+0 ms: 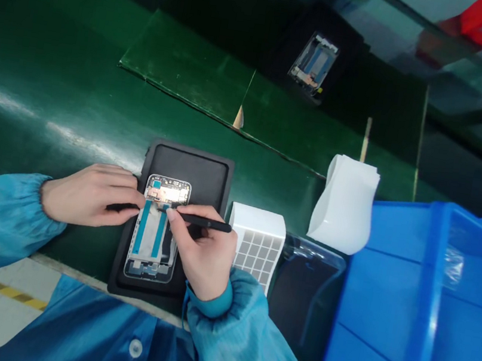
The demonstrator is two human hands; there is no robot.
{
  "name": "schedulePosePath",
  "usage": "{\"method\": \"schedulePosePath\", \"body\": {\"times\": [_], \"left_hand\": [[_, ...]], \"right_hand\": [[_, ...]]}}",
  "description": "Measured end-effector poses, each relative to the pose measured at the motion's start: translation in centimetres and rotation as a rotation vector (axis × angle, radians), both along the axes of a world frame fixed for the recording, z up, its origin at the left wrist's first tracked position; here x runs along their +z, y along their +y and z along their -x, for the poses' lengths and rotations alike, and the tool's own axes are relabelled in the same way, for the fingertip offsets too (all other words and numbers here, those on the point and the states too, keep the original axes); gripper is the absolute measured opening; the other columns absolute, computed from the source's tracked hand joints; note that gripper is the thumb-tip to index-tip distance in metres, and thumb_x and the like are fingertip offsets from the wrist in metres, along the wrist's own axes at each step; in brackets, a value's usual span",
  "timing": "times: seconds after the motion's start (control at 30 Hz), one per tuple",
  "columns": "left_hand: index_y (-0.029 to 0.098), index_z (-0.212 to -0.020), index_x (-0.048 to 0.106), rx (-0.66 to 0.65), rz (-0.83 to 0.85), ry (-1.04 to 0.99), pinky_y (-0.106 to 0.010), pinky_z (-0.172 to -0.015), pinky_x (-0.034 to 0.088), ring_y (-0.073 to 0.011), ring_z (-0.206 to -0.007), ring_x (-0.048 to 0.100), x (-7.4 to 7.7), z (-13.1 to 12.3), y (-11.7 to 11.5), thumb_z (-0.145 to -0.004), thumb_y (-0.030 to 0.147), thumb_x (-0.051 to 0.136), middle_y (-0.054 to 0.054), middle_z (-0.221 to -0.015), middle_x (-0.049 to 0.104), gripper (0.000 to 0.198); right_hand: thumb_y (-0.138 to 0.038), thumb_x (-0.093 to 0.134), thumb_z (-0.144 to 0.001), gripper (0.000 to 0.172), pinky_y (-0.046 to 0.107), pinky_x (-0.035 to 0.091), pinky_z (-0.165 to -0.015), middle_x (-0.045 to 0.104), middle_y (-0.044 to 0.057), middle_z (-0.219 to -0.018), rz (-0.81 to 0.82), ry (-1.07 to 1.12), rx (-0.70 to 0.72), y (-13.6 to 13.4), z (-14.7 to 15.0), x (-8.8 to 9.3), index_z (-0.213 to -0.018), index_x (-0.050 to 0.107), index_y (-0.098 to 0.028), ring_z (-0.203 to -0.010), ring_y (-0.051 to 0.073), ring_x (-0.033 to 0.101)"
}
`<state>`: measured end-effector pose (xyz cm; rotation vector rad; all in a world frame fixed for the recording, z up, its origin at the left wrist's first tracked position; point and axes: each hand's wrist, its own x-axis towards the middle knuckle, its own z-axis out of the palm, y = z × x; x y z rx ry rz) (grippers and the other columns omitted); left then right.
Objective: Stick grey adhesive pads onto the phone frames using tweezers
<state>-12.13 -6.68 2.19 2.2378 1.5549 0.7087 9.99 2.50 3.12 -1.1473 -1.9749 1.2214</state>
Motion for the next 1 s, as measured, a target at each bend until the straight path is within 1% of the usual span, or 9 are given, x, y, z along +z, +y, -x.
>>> {"method": "schedulePosePath", "body": {"times": [0.2, 0.4, 0.77, 1.0], "left_hand": [[0.02, -0.096, 0.068, -0.004, 0.024, -0.005, -0.026, -0.067, 0.047, -0.0139, -0.071, 0.058, 0.14, 0.02, -0.01, -0.096, 0.025, 0.051, -0.001, -0.081, 0.065, 0.018], [0.02, -0.097, 0.068, -0.005, 0.023, -0.002, -0.028, -0.069, 0.047, -0.0153, -0.073, 0.058, 0.2, 0.08, 0.01, -0.095, 0.025, 0.053, -0.001, -0.082, 0.065, 0.016], [0.02, -0.095, 0.069, -0.006, 0.019, 0.008, -0.028, -0.069, 0.049, -0.0147, -0.072, 0.06, 0.31, 0.05, 0.0, -0.096, 0.026, 0.051, -0.002, -0.082, 0.067, 0.019], [0.02, -0.097, 0.069, -0.006, 0.047, 0.008, -0.028, -0.069, 0.049, -0.0147, -0.073, 0.06, 0.29, 0.09, -0.02, -0.097, 0.027, 0.051, -0.002, -0.083, 0.067, 0.019]], "right_hand": [[-0.025, 0.079, -0.08, 0.007, 0.024, 0.059, -0.056, 0.074, 0.001, -0.076, 0.012, -0.003, 0.007, 0.01, 0.05, 0.04, -0.082, 0.074, -0.022, -0.064, 0.015, 0.07], [-0.022, 0.08, -0.08, 0.007, 0.023, 0.058, -0.056, 0.074, 0.0, -0.075, 0.012, 0.02, 0.012, 0.0, 0.09, 0.22, -0.082, 0.073, -0.022, -0.062, 0.014, 0.069], [-0.022, 0.08, -0.081, 0.007, 0.022, 0.058, -0.059, 0.074, -0.002, -0.077, -0.001, 0.01, 0.02, -0.06, -0.07, -0.13, -0.083, 0.073, -0.022, -0.065, 0.012, 0.069], [-0.023, 0.079, -0.081, 0.007, 0.024, 0.058, -0.059, 0.074, -0.001, -0.077, 0.004, -0.002, 0.014, -0.13, -0.14, -0.17, -0.084, 0.073, -0.023, -0.066, 0.014, 0.07]]}}
